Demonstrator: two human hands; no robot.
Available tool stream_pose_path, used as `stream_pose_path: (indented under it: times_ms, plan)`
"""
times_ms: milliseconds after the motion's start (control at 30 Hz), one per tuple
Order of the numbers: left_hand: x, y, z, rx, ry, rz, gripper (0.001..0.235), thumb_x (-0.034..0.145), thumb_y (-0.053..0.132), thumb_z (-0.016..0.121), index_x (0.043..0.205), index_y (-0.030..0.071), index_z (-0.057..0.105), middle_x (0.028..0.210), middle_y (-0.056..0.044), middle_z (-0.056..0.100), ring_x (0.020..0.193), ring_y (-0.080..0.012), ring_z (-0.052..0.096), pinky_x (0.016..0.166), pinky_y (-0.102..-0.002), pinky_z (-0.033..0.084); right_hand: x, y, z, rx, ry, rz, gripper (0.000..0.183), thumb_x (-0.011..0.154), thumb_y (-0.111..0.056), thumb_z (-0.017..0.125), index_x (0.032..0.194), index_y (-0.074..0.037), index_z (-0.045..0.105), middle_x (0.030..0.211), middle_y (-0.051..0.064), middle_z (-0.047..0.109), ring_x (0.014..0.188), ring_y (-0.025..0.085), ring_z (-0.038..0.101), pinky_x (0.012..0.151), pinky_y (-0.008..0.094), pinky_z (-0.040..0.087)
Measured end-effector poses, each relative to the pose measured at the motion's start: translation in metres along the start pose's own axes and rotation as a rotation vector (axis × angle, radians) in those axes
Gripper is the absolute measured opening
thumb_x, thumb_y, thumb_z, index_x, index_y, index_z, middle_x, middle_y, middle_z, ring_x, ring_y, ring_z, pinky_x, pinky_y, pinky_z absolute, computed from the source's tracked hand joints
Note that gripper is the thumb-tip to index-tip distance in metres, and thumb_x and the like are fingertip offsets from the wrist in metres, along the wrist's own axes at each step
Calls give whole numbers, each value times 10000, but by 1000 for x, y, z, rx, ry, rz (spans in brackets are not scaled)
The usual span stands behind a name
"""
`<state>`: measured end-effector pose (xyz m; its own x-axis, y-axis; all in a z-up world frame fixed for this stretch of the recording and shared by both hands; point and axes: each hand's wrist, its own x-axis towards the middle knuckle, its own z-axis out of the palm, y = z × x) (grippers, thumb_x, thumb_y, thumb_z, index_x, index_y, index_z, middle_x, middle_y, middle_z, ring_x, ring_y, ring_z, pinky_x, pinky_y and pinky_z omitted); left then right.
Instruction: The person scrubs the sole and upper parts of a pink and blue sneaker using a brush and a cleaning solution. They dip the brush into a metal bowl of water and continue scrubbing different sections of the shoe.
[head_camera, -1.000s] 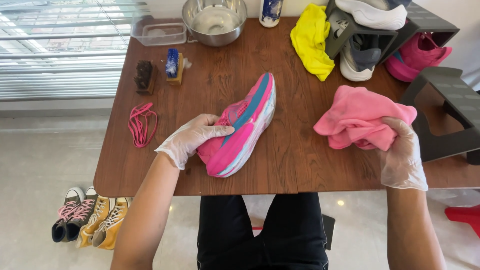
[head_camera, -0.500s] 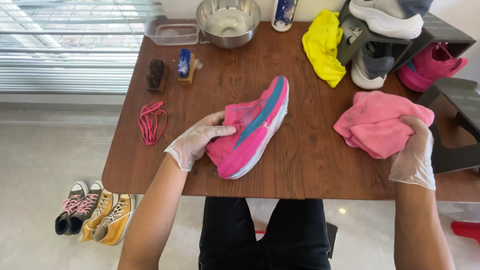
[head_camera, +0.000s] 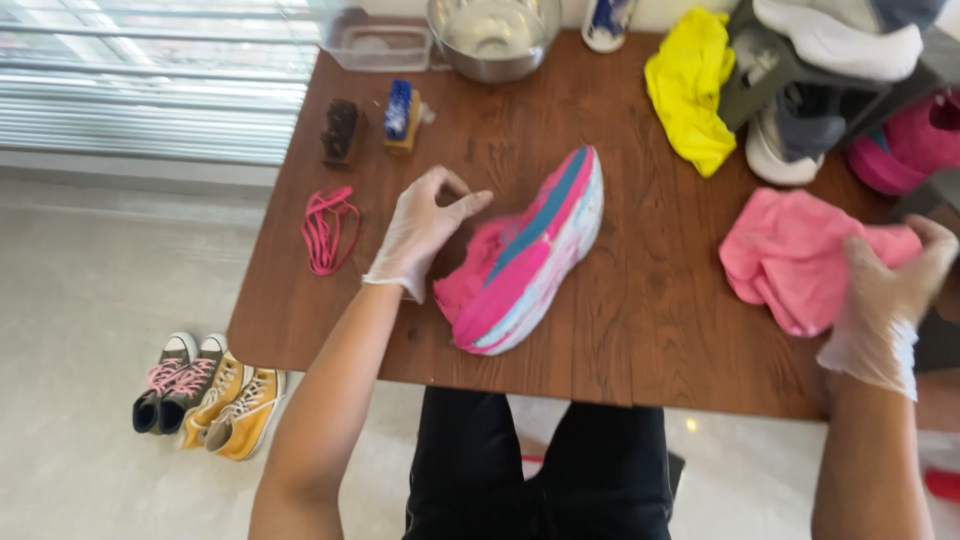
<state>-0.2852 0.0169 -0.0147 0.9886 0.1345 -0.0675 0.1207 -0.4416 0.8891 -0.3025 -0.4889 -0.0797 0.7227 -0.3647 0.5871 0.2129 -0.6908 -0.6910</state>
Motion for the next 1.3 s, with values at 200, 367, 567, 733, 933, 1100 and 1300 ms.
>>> stream_pose_path:
  times_ms: [200, 367, 567, 733, 933, 1100, 1300]
  plan:
    - [87, -57, 4, 574, 605, 326, 866, 706, 252, 868, 1408, 123, 376, 1349, -166, 410, 1148, -405, 502, 859, -548, 515, -6, -41, 1, -104, 144, 150, 456, 1104, -72, 757, 1404, 75, 448, 1355, 283, 584, 1195, 384, 617, 963, 453, 531]
    - [132, -84, 10, 526, 620, 195, 927, 768, 272, 837, 1500, 122, 289, 1361, -185, 485, 1074, -415, 578, 883, -529, 507, 0, -107, 16, 112, 177, -26, 308, 1053, 80, 584, 1356, 95, 532, 1304, 207, 623, 1145, 299, 611, 1009, 399, 516]
    - [119, -71, -2, 91, 590, 79, 791, 804, 226, 723, 1455, 137, 283, 965, -187, 718, 866, -406, 687, 796, -487, 517, 8, -130, 36, 69, 182, -358, 111, 1087, 215, 525, 1196, 200, 506, 1134, 310, 539, 1070, 397, 559, 1001, 481, 503]
    - [85, -20, -1, -685, 466, -57, 616, 788, 152, 765, 1301, 186, 425, 1027, -76, 641, 886, -135, 616, 846, -274, 496, 22, -180, 86, 280, -18, -510, 244, 967, 295, 442, 1179, 183, 485, 1201, 356, 527, 1161, 457, 580, 1039, 472, 483]
    - [95, -29, 34, -928, 255, 345, 761, 792, 147, 908, 1374, 179, 418, 1124, -121, 645, 967, -172, 672, 826, -295, 625, 30, -260, 159, 389, -466, -80, 209, 965, -54, 719, 1155, -139, 742, 1084, 57, 714, 1035, 184, 702, 938, 366, 560]
    - [69, -4, 37, -998, -3, 327, 1047, 721, -28, 898, 1559, 227, 324, 1148, -116, 689, 962, -191, 727, 816, -318, 662, 36, -295, 203, 336, -893, 25, 401, 920, -268, 778, 1290, -149, 680, 1134, 90, 720, 1022, 193, 692, 935, 399, 543]
    - [82, -13, 34, -953, -37, 332, 992, 787, 80, 899, 1571, 276, 322, 1207, -101, 689, 1010, -145, 700, 895, -281, 633, 43, -303, 221, 375, -923, 72, 400, 836, -310, 871, 1186, -184, 724, 936, -15, 721, 899, 95, 628, 897, 294, 521]
